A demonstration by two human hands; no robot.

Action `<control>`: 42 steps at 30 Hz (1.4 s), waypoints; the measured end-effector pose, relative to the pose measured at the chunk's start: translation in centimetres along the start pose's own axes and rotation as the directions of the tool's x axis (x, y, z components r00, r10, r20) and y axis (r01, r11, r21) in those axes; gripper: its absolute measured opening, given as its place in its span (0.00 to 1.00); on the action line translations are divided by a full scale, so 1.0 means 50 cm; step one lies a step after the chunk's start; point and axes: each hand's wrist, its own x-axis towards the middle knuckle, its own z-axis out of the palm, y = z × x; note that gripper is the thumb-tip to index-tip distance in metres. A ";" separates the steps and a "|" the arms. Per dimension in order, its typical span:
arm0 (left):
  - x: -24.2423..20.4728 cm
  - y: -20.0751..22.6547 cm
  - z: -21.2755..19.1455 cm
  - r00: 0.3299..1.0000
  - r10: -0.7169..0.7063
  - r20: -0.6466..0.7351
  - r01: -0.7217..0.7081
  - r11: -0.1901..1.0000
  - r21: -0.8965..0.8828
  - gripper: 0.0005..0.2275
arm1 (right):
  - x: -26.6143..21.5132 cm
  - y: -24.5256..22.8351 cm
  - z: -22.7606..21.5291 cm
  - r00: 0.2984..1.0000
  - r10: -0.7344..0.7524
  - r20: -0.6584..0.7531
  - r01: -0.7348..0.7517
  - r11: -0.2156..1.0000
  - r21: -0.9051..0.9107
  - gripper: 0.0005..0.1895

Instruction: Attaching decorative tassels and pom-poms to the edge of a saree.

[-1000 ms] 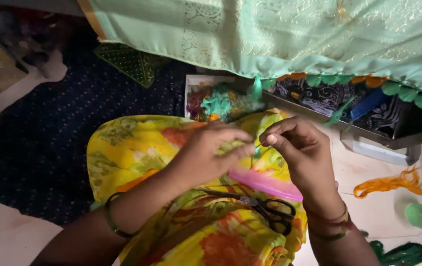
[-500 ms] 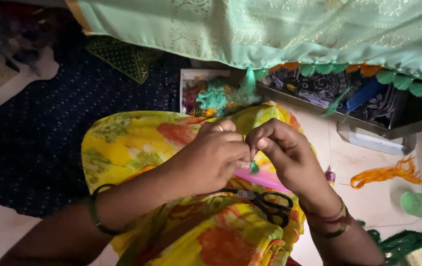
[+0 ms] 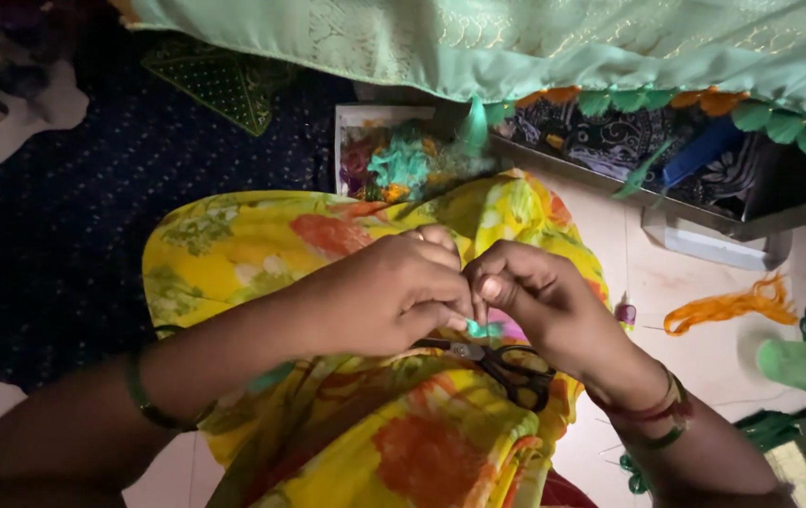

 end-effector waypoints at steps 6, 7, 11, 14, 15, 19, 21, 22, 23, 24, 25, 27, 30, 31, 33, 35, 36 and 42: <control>-0.007 -0.013 -0.035 0.997 -0.067 -0.022 0.069 0.992 0.109 0.06 | 0.009 0.003 -0.019 0.978 -0.135 -0.160 0.172 0.953 0.248 0.04; -0.011 -0.023 -0.038 0.998 -0.065 -0.019 0.067 0.991 0.115 0.06 | 0.011 -0.001 -0.023 0.977 -0.141 -0.162 0.179 0.952 0.249 0.04; -0.014 -0.051 -0.056 0.952 -0.286 -0.108 0.292 0.955 0.047 0.16 | 0.017 -0.007 -0.042 0.959 -0.215 -0.187 0.271 0.890 0.366 0.04; 0.005 -0.057 -0.083 0.816 -0.501 -0.289 0.428 0.859 -0.281 0.21 | 0.023 0.001 -0.054 0.940 -0.237 -0.244 0.309 0.894 0.323 0.04; 0.013 -0.058 -0.094 0.727 -0.565 -0.389 0.374 0.802 -0.466 0.22 | 0.027 0.003 -0.058 0.932 -0.245 -0.268 0.321 0.900 0.293 0.04; 0.077 -0.061 -0.101 0.701 -0.416 -0.580 0.013 0.820 -0.572 0.21 | 0.041 -0.009 -0.041 0.925 -0.188 -0.331 0.256 0.950 0.176 0.03; 0.107 -0.073 -0.079 0.681 -0.513 -0.523 -0.011 0.707 -0.707 0.16 | 0.049 -0.014 -0.030 0.913 -0.148 -0.380 0.211 0.969 0.131 0.04; 0.120 -0.072 -0.070 0.679 -0.506 -0.532 -0.020 0.711 -0.703 0.16 | 0.054 -0.008 -0.030 0.914 -0.155 -0.374 0.215 0.969 0.124 0.04; 0.133 -0.070 -0.062 0.672 -0.514 -0.533 -0.024 0.704 -0.709 0.15 | 0.057 -0.002 -0.030 0.904 -0.171 -0.393 0.222 0.971 0.088 0.04; 0.147 -0.069 -0.054 0.666 -0.521 -0.533 -0.027 0.697 -0.716 0.14 | 0.061 0.004 -0.031 0.892 -0.188 -0.411 0.229 0.972 0.051 0.04; 0.147 -0.063 -0.054 0.669 -0.516 -0.535 -0.031 0.700 -0.714 0.14 | 0.064 0.006 -0.031 0.891 -0.194 -0.411 0.233 0.971 0.048 0.04; 0.148 -0.052 -0.054 0.688 -0.426 -0.588 -0.063 0.772 -0.632 0.15 | 0.069 0.011 -0.034 0.866 -0.213 -0.452 0.239 0.971 0.000 0.04; 0.147 -0.052 -0.055 0.707 -0.412 -0.575 -0.020 0.801 -0.599 0.14 | 0.087 0.006 -0.039 0.863 -0.185 -0.470 0.219 0.976 0.017 0.03; 0.144 -0.054 -0.056 0.705 -0.411 -0.578 -0.022 0.802 -0.597 0.14 | 0.096 -0.003 -0.035 0.864 -0.187 -0.466 0.220 0.975 0.015 0.03; 0.140 -0.057 -0.056 0.720 -0.425 -0.549 0.054 0.823 -0.566 0.13 | 0.111 -0.021 -0.027 0.847 -0.115 -0.519 0.122 0.992 -0.021 0.04; 0.133 -0.053 -0.058 0.733 -0.426 -0.530 0.113 0.845 -0.523 0.12 | 0.133 0.013 -0.042 0.847 -0.150 -0.510 0.135 0.989 -0.066 0.03; 0.132 -0.052 -0.060 0.746 -0.431 -0.508 0.173 0.862 -0.476 0.12 | 0.145 0.029 -0.050 0.847 -0.182 -0.500 0.148 0.983 -0.108 0.04; 0.119 -0.012 -0.061 0.654 -0.582 -0.484 0.451 0.813 -0.368 0.14 | 0.171 0.035 -0.051 0.835 -0.264 -0.483 0.298 0.955 -0.008 0.05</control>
